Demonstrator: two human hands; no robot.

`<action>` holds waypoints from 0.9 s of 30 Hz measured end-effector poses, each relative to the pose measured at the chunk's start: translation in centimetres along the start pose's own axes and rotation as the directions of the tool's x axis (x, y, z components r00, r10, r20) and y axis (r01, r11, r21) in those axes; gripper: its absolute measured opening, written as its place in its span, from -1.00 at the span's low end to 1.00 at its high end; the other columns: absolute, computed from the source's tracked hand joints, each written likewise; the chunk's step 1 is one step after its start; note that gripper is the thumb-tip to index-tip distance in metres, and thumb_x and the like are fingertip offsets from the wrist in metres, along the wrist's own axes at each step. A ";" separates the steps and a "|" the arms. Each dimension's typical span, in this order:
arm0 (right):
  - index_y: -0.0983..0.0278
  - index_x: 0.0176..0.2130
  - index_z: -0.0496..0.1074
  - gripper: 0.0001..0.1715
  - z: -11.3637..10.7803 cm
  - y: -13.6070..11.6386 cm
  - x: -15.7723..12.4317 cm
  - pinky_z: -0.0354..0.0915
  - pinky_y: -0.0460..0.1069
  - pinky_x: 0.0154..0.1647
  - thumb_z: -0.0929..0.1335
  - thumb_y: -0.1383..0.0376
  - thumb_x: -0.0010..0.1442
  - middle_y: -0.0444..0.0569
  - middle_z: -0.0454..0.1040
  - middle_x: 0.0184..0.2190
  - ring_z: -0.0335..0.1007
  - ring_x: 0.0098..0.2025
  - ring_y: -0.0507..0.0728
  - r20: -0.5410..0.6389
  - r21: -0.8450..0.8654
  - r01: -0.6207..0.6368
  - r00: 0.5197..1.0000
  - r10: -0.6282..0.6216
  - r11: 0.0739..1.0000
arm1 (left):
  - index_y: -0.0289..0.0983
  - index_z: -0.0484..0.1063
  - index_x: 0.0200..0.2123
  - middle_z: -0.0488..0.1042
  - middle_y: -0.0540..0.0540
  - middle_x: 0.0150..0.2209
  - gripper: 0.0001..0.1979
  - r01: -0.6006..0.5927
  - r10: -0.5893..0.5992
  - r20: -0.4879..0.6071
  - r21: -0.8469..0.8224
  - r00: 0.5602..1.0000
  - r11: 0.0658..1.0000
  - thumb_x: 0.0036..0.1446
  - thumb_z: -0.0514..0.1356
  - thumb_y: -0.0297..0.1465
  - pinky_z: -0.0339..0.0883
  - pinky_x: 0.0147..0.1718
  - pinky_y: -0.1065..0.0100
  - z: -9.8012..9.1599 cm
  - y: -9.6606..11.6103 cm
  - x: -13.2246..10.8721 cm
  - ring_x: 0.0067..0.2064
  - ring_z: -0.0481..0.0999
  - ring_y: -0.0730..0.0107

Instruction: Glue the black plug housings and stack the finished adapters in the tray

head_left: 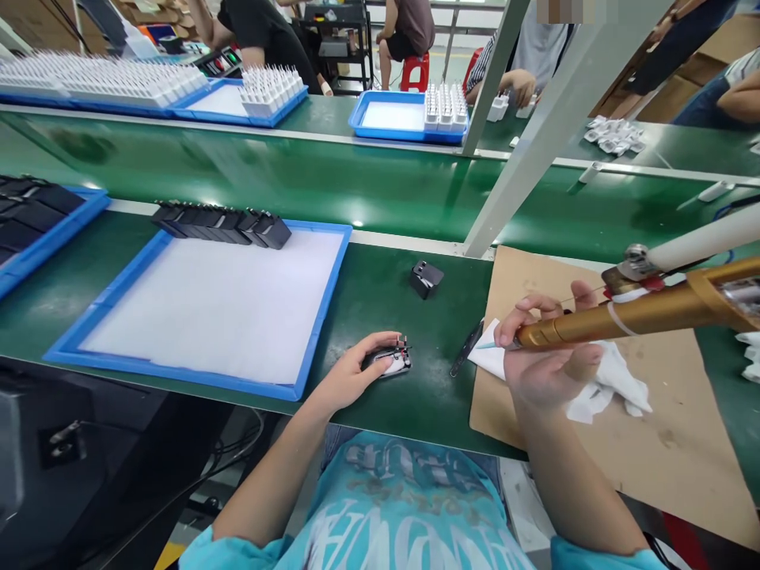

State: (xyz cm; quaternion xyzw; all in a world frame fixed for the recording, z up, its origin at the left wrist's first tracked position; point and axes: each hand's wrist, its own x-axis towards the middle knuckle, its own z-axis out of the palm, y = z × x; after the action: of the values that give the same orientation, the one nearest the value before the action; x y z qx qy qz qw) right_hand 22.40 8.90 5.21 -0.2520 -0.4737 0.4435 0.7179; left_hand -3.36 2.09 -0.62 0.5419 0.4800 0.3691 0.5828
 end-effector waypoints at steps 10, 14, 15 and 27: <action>0.04 0.07 0.37 -0.39 -0.1 -0.1 -0.1 0.22 -0.02 -0.65 0.37 -0.11 0.08 -0.12 0.48 -0.30 0.33 -0.66 0.01 -0.011 -0.020 0.005 1.000 -0.006 1.000 | -0.21 0.49 -0.34 0.47 -0.08 -0.24 -0.90 -0.427 0.316 -0.437 -0.182 0.842 0.886 0.09 0.35 -0.36 0.33 -0.12 0.36 0.1 -2.2 -0.2 -0.14 0.47 0.35; 0.04 0.06 0.36 -0.39 -0.1 -0.1 -0.1 0.22 -0.01 -0.66 0.37 -0.12 0.07 -0.12 0.48 -0.30 0.34 -0.66 0.02 -0.009 -0.026 0.006 1.000 -0.006 1.000 | -0.25 0.45 -0.50 0.43 -0.02 -0.44 -0.79 -0.334 0.241 -0.509 -0.098 0.826 0.938 0.13 0.32 -0.32 0.30 -0.26 0.37 0.2 -2.2 0.0 -0.34 0.42 0.41; 0.03 0.06 0.37 -0.39 -0.1 -0.1 -0.1 0.22 -0.01 -0.66 0.37 -0.12 0.07 -0.12 0.47 -0.30 0.33 -0.66 0.01 -0.010 -0.034 0.006 1.000 -0.007 0.999 | -0.26 0.44 -0.54 0.44 -0.04 -0.45 -0.72 -0.296 0.216 -0.523 -0.074 0.825 0.952 0.18 0.27 -0.26 0.31 -0.24 0.34 0.2 -2.2 0.0 -0.33 0.43 0.38; 0.00 0.05 0.34 -0.43 0.1 -0.2 -0.3 0.24 -0.02 -0.64 0.36 -0.10 0.09 -0.15 0.46 -0.30 0.32 -0.64 0.00 -0.011 -0.050 -0.005 1.000 0.004 0.999 | -0.12 0.17 0.24 0.38 -0.19 0.21 -0.40 -0.087 0.092 -0.027 0.148 0.995 0.985 0.16 0.25 -0.29 0.17 0.20 0.09 1.3 1.8 1.2 0.22 0.35 0.10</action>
State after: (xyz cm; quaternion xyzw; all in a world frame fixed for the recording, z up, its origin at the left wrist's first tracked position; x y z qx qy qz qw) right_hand 22.37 8.57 5.30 -0.2733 -0.4802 0.4317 0.7130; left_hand -1.67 3.17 0.92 0.5981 0.4908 0.3677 0.5159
